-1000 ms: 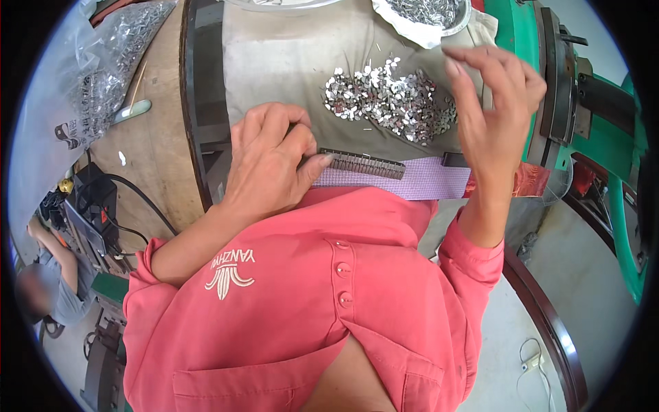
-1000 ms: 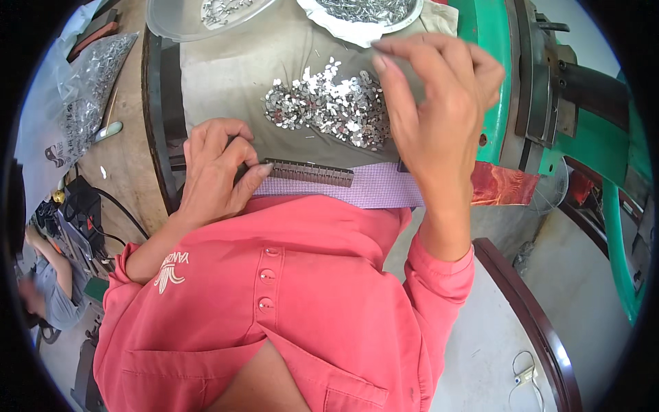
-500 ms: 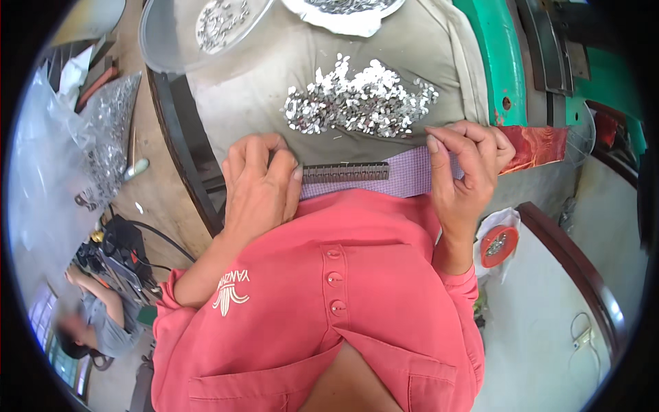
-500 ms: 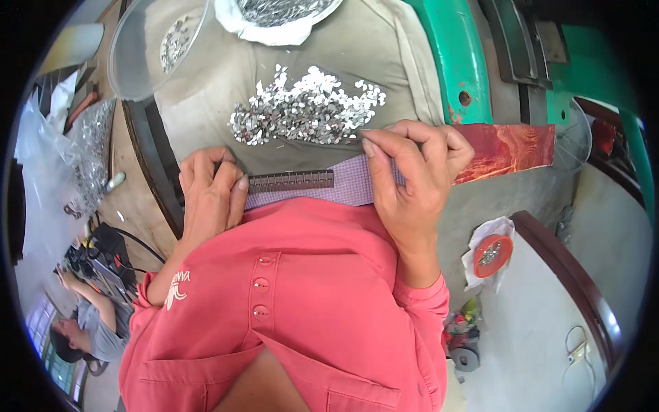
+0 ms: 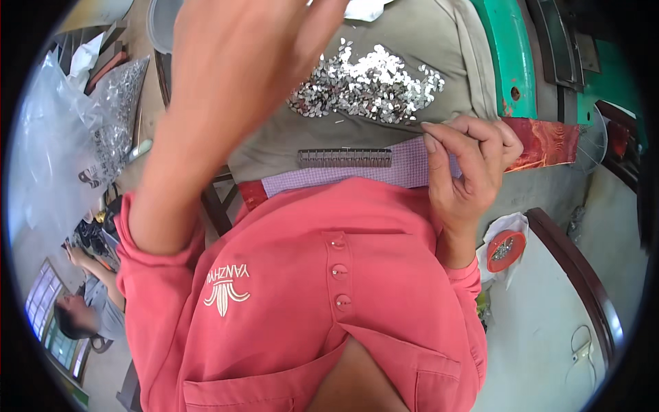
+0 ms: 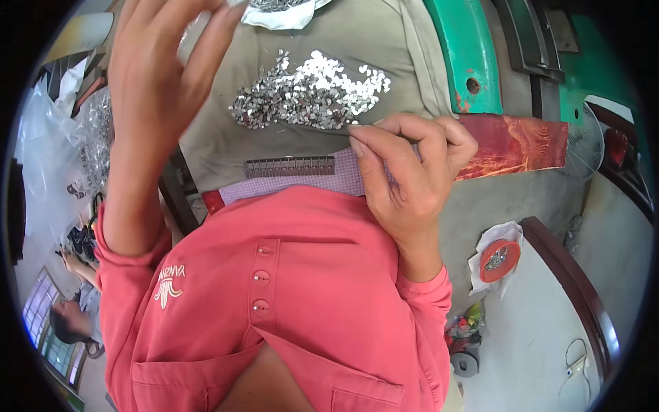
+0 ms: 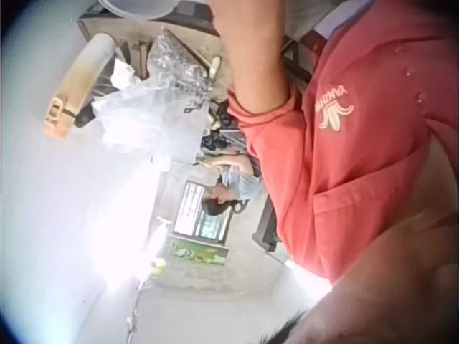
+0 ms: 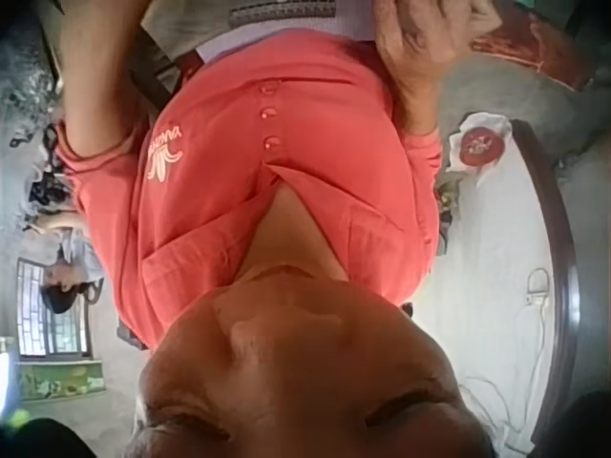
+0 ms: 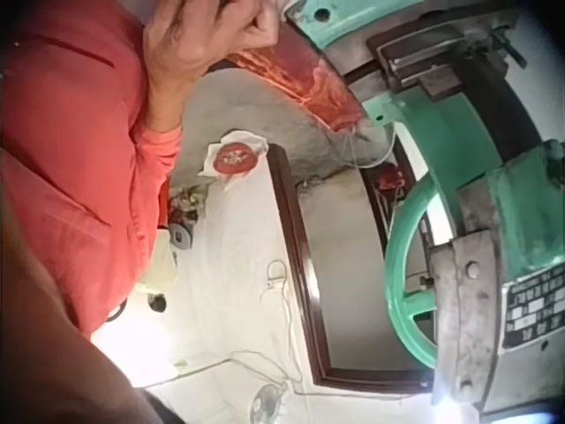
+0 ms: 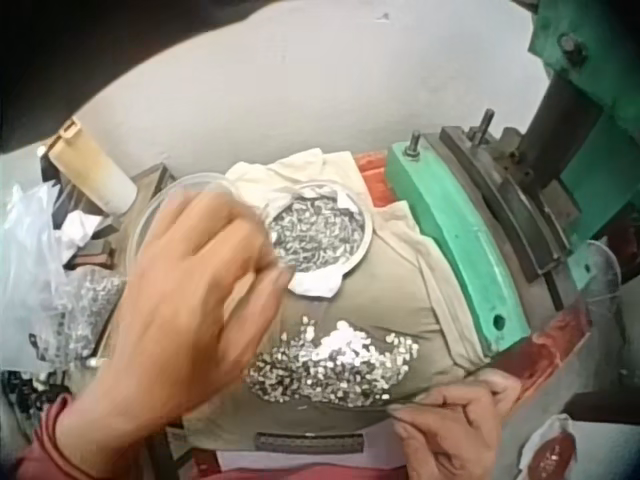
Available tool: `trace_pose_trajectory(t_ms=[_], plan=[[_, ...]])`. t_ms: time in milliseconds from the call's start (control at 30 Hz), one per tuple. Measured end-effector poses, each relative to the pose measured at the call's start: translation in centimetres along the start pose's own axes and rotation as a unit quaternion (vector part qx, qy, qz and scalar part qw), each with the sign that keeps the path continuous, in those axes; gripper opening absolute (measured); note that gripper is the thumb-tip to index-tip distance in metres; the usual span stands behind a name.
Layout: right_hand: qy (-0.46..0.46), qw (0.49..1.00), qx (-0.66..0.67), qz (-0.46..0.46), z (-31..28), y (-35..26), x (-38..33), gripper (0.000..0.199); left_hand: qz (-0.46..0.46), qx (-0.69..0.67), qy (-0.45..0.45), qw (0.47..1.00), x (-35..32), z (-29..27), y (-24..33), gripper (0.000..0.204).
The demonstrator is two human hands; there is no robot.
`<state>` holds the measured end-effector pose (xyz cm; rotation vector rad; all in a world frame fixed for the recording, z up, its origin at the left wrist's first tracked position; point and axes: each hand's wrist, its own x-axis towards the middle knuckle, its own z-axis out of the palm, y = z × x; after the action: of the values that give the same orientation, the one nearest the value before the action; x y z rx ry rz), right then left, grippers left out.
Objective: Manually aligning small metal studs on a fabric strip and using a manual stamping press to secure them.
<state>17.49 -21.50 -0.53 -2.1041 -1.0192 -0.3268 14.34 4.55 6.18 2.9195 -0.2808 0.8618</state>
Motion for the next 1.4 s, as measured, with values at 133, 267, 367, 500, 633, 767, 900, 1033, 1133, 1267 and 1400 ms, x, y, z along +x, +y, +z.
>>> trace_pose_trajectory(t_ms=[133, 267, 367, 500, 633, 767, 900, 1033, 1133, 1267, 1400], plan=[[-0.024, 0.999, -0.011, 0.021, -0.3, -0.3, -1.5, 0.022, -0.037, -0.015, -0.024, 0.999, 2.7, -0.5, 1.1, 0.016], [-0.046, 0.998, -0.025, 0.033, -0.5, -0.3, -3.1, 0.025, -0.071, -0.107, -0.019, 0.991, -2.4, 0.0, 1.1, 0.019], [-0.073, 0.997, -0.021, 0.023, -0.6, -0.5, -3.2, 0.025, -0.188, -0.210, -0.043, 0.958, -7.0, -1.6, 3.2, 0.019], [-0.097, 0.995, -0.013, 0.018, -0.3, -0.5, -3.3, 0.028, -0.319, -0.278, -0.079, 0.903, -12.7, -2.6, 5.2, 0.022], [-0.125, 0.992, -0.018, 0.016, 0.1, -0.8, -2.9, 0.034, -0.348, -0.341, -0.111, 0.866, -14.4, -1.9, 6.4, 0.032], [-0.133, 0.991, -0.026, 0.003, 0.4, -0.7, -3.0, 0.037, -0.313, -0.331, -0.126, 0.881, -14.8, -1.0, 6.4, 0.034], [-0.121, 0.992, -0.026, -0.002, 0.5, -0.9, -3.1, 0.037, -0.308, -0.326, -0.115, 0.886, -15.4, -0.7, 6.3, 0.035], [-0.096, 0.994, -0.045, -0.023, 0.6, -0.9, -3.2, 0.035, -0.331, -0.355, -0.104, 0.868, -15.7, -0.4, 6.5, 0.034], [-0.079, 0.995, -0.046, -0.033, 0.8, -0.7, -2.8, 0.035, -0.336, -0.353, -0.108, 0.867, -15.4, -0.4, 6.5, 0.032], [-0.092, 0.995, -0.035, -0.020, 0.8, -0.1, -2.7, 0.033, -0.347, -0.352, -0.098, 0.864, -15.5, -0.2, 6.8, 0.031], [-0.116, 0.993, -0.025, 0.003, 0.5, -0.1, -2.6, 0.031, -0.345, -0.345, -0.093, 0.868, -15.5, 0.0, 6.9, 0.031]])
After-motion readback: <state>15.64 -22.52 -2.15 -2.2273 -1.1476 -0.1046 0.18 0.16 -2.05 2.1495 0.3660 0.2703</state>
